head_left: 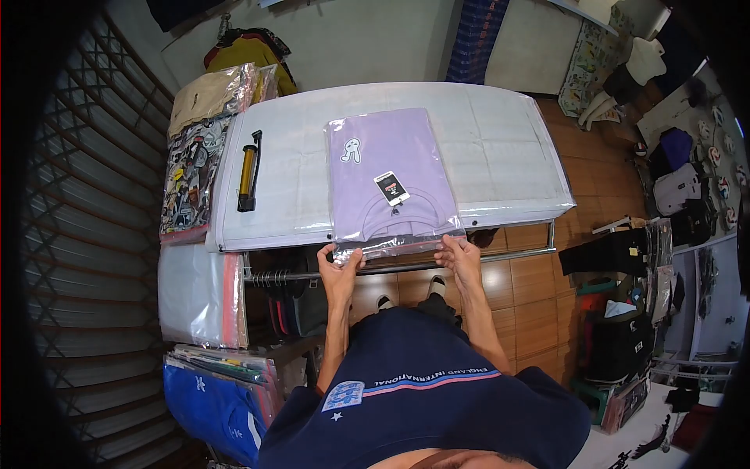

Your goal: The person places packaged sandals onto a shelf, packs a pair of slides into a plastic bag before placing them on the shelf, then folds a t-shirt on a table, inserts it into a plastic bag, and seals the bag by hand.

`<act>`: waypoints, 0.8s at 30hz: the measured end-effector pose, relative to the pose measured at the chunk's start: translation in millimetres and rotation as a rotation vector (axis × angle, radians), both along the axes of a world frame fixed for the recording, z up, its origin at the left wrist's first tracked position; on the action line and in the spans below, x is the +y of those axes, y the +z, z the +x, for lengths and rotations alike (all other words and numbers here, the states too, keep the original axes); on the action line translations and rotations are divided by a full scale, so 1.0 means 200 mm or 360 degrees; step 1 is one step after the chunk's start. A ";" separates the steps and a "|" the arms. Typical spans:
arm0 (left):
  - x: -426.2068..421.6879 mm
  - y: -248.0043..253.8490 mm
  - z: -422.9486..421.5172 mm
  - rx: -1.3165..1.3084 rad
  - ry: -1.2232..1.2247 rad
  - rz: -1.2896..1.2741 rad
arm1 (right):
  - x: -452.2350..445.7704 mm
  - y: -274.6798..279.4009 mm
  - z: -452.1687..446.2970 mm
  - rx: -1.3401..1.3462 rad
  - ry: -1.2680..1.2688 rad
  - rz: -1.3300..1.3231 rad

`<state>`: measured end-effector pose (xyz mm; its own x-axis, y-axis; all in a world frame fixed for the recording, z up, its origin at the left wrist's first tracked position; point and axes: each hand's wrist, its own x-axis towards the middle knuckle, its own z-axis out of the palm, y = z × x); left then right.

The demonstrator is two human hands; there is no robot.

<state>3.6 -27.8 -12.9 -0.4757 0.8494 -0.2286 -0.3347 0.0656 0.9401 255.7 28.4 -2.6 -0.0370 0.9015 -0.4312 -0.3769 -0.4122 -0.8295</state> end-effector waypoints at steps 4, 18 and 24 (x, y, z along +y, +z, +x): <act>0.00 0.02 0.05 -0.0242 0.0122 -0.0049 | 0.00 0.03 -0.01 0.0021 0.0004 -0.0036; 0.02 -0.01 0.08 -0.0371 0.0072 -0.0100 | -0.01 -0.01 -0.03 0.0049 0.0011 0.0033; 0.02 -0.02 0.08 -0.0338 0.0041 0.0036 | -0.02 0.02 -0.06 -0.0029 0.0065 -0.0004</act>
